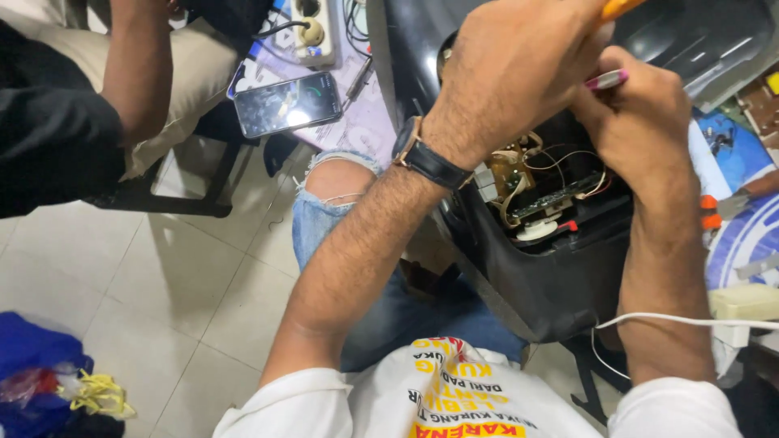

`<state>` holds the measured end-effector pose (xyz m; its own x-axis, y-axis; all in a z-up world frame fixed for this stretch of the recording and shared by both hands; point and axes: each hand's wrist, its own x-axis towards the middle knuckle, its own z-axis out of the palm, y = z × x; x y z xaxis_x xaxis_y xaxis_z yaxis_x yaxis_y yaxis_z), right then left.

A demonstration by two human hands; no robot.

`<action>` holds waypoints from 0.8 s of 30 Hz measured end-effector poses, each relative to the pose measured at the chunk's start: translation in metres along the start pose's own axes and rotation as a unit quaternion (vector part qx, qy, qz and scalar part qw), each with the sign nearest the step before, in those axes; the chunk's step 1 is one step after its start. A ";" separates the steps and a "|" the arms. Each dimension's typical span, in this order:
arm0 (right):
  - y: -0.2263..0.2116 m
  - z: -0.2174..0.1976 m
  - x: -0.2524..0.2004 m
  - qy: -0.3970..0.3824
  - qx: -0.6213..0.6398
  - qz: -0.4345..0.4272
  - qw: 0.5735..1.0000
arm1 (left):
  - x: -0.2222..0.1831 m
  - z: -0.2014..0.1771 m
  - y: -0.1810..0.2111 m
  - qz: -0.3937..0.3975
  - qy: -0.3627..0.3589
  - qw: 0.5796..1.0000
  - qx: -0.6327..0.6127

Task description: Cleaning the internal components and circuit boards of an electronic device using brushes to remove dust.

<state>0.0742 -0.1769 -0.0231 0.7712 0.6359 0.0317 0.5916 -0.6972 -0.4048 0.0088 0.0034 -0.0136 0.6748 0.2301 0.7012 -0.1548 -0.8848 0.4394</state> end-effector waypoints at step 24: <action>-0.016 -0.004 -0.005 0.072 -0.013 0.001 0.997 | 0.000 -0.016 0.002 0.000 -0.026 1.000 -0.003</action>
<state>0.0618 -0.1697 -0.0131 0.7967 0.5819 0.1635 0.5950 -0.7075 -0.3812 -0.0026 0.0082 -0.0039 0.7116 0.2078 0.6711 -0.1589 -0.8829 0.4419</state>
